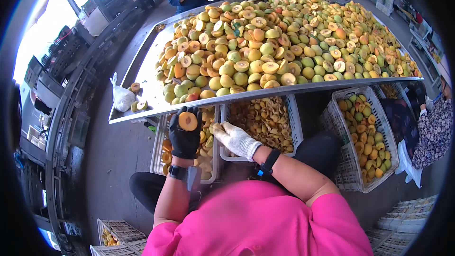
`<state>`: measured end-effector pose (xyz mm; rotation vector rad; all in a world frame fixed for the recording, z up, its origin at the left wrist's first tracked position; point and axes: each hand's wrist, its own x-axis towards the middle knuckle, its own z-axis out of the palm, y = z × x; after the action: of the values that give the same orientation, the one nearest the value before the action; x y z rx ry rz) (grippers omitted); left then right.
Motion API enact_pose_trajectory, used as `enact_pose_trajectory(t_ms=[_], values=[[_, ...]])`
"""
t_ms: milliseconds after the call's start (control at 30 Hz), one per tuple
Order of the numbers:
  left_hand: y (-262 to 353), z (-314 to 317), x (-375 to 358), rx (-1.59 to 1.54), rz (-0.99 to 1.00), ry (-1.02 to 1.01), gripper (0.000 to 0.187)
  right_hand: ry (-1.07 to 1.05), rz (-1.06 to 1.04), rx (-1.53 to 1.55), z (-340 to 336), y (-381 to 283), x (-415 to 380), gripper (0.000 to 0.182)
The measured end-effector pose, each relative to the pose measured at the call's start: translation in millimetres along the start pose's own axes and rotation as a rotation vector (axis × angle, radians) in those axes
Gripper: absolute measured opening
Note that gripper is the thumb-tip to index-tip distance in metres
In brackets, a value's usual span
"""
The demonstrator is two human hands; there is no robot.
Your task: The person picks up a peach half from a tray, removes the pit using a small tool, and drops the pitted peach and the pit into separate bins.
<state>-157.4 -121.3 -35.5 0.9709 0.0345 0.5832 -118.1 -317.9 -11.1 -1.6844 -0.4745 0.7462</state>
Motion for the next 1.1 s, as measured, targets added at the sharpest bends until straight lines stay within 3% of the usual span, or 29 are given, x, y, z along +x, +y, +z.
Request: enact_pose_trajectory(t_ms=[33, 167, 233, 267, 367, 400, 500, 600, 700, 767, 867, 933, 1000, 1100], values=[[-5.8, 4.9, -11.9, 0.462, 0.225, -0.036, 0.026, -0.031, -0.005, 0.052, 4.1, -0.3, -5.4, 0.031], [-13.6, 30.1, -30.7, 0.714, 0.32, -0.119, 0.039, 0.085, -0.261, -0.156, 4.8, 0.8, -19.6, 0.035], [-14.9, 39.0, -36.0, 0.834, 0.341, -0.158, 0.037, 0.09, -0.215, -0.149, 2.3, 3.2, -20.7, 0.036], [-22.5, 43.3, -33.7, 0.615, 0.242, -0.127, 0.034, 0.11, -0.218, -0.175, 0.3, 6.6, -19.3, 0.036], [-29.4, 50.1, -32.7, 0.522, 0.174, -0.128, 0.034, 0.172, -0.311, -0.217, 1.4, 20.8, -13.5, 0.031], [-21.6, 54.6, -32.9, 0.803, 0.364, -0.175, 0.036, 0.152, -0.425, -0.36, 0.5, 25.0, -14.6, 0.029], [-27.0, 40.9, -28.9, 0.478, 0.215, -0.192, 0.034, 0.152, -0.675, -0.635, 3.3, 28.6, -13.8, 0.028], [-21.6, 40.1, -29.3, -0.32, -0.178, -0.057, 0.027, -0.016, -0.238, -0.281, 10.6, 1.1, -19.9, 0.029], [-15.5, 43.1, -33.1, -0.186, -0.05, -0.144, 0.03, 0.083, -0.46, -0.113, 25.5, 14.8, -10.5, 0.038], [-17.8, 42.0, -34.4, 0.213, 0.148, -0.112, 0.031, -0.019, -0.262, 0.014, 27.1, 14.3, -11.5, 0.039], [-20.4, 37.1, -35.2, 0.442, 0.232, -0.069, 0.035, -0.114, -0.032, 0.04, 23.2, -9.0, -23.5, 0.043], [-19.6, 32.1, -35.6, 0.207, 0.052, -0.004, 0.039, -0.149, 0.061, 0.027, 23.6, -15.1, -26.1, 0.043], [-13.9, 30.8, -35.9, -0.298, -0.291, 0.096, 0.045, -0.171, 0.121, 0.044, 27.1, -12.9, -27.1, 0.041], [-12.1, 28.4, -36.3, -0.259, -0.321, 0.113, 0.053, -0.281, 0.262, 0.195, 24.6, -16.5, -29.0, 0.04]])
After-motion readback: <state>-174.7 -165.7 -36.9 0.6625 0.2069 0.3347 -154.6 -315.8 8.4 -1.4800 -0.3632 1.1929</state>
